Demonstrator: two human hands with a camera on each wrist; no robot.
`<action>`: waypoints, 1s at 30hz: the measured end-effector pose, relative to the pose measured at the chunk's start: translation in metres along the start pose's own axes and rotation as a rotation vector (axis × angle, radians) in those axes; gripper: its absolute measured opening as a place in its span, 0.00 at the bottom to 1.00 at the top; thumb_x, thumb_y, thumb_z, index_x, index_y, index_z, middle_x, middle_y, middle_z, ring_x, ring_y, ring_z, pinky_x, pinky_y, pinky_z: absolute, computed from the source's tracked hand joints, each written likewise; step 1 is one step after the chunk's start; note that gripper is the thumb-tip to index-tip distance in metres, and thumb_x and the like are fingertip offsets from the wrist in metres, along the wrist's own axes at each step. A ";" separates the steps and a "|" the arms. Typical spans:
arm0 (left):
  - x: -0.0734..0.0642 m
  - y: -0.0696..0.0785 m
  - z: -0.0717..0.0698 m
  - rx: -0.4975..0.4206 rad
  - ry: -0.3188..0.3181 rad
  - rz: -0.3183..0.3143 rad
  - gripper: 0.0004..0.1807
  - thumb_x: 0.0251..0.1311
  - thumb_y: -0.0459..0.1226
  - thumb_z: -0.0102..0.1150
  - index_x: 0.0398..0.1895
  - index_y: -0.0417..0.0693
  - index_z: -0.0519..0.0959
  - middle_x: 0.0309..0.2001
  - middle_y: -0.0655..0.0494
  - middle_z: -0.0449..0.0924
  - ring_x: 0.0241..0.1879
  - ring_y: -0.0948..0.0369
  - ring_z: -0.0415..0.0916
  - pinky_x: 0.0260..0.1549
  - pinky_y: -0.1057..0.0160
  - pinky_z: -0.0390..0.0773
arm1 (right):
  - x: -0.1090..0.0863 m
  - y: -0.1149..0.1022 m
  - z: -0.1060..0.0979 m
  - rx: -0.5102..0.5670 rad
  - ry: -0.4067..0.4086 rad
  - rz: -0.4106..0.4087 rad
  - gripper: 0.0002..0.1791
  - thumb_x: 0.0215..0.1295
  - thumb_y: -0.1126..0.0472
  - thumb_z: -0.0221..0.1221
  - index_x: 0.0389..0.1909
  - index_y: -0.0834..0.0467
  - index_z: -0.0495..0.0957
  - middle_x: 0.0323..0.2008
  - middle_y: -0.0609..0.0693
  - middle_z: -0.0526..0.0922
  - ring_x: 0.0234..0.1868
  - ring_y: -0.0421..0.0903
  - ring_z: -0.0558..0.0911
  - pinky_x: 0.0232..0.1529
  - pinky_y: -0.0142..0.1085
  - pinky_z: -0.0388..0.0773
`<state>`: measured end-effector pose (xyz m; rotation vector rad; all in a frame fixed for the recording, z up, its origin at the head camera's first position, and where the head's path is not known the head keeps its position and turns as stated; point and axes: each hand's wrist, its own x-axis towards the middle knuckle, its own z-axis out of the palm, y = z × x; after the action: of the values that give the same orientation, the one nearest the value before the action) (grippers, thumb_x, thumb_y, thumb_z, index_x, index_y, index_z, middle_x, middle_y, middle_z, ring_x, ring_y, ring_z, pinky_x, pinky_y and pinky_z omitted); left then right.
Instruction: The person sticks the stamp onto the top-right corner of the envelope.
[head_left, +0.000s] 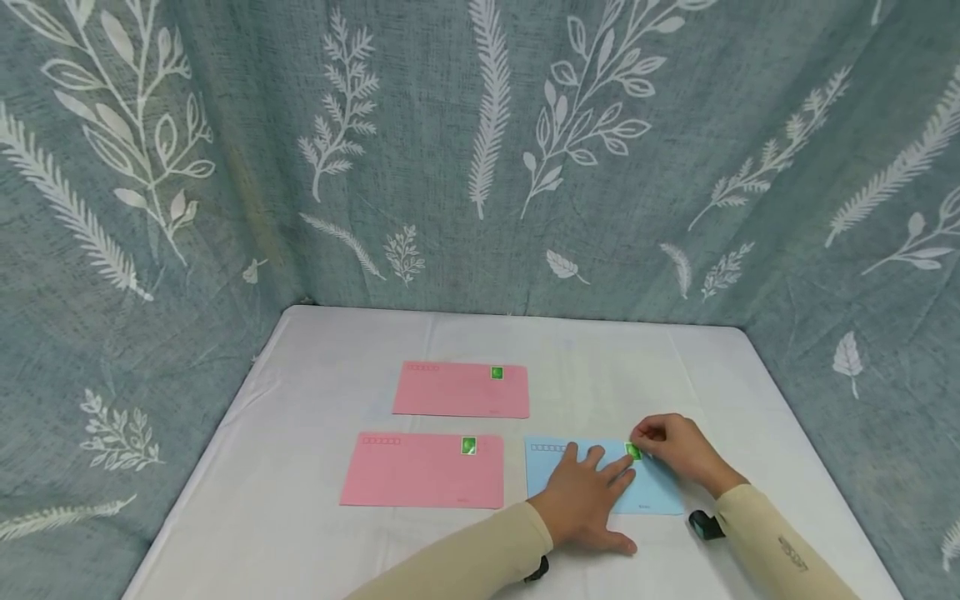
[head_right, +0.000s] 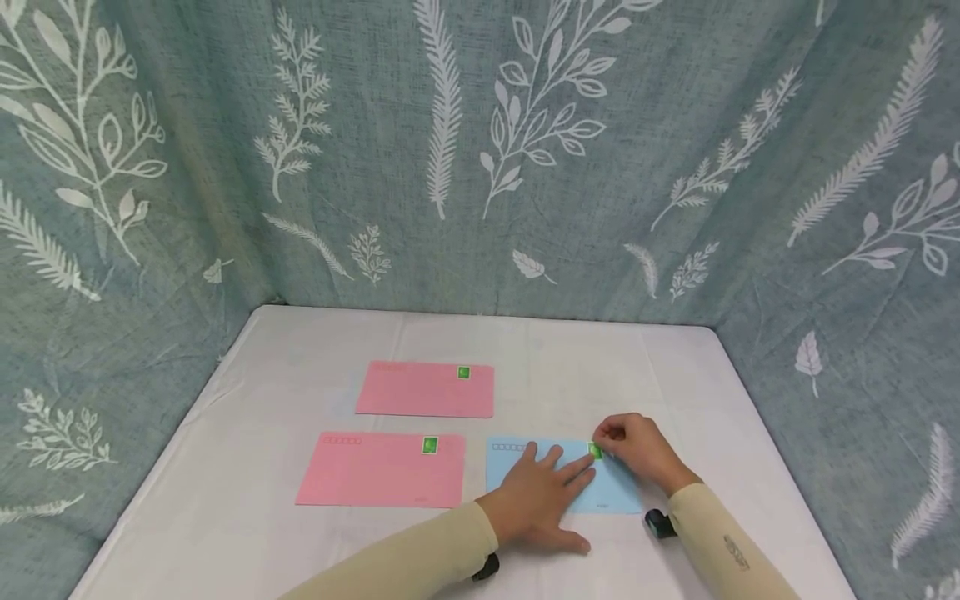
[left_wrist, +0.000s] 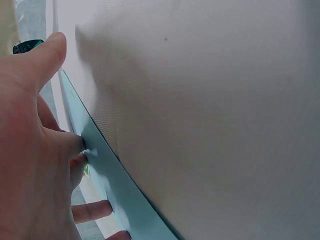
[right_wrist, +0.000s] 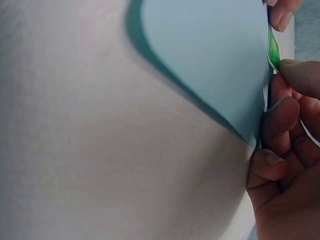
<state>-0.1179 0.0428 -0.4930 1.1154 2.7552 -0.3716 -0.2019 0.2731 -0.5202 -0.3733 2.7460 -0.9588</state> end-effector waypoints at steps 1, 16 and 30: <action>0.000 0.000 0.000 -0.001 0.002 0.000 0.57 0.59 0.87 0.33 0.89 0.74 0.54 0.86 0.77 0.46 0.79 0.61 0.55 0.72 0.48 0.65 | 0.000 0.000 0.000 -0.001 0.004 -0.001 0.03 0.73 0.63 0.69 0.38 0.56 0.89 0.33 0.43 0.86 0.36 0.43 0.80 0.41 0.37 0.79; 0.000 -0.002 0.000 0.013 -0.004 0.001 0.57 0.59 0.87 0.34 0.89 0.75 0.54 0.86 0.78 0.47 0.79 0.62 0.55 0.72 0.48 0.65 | -0.003 -0.006 0.007 0.022 0.046 0.020 0.03 0.71 0.65 0.70 0.37 0.55 0.87 0.30 0.43 0.82 0.33 0.44 0.78 0.38 0.35 0.76; -0.001 0.004 0.003 0.020 -0.014 -0.012 0.57 0.56 0.88 0.34 0.88 0.79 0.54 0.85 0.81 0.46 0.77 0.65 0.55 0.71 0.50 0.66 | -0.009 -0.005 0.008 -0.019 0.019 -0.016 0.04 0.70 0.63 0.72 0.36 0.55 0.85 0.29 0.43 0.78 0.32 0.44 0.75 0.34 0.35 0.73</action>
<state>-0.1146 0.0442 -0.4959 1.0976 2.7532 -0.4078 -0.1900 0.2674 -0.5221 -0.3926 2.7751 -0.9454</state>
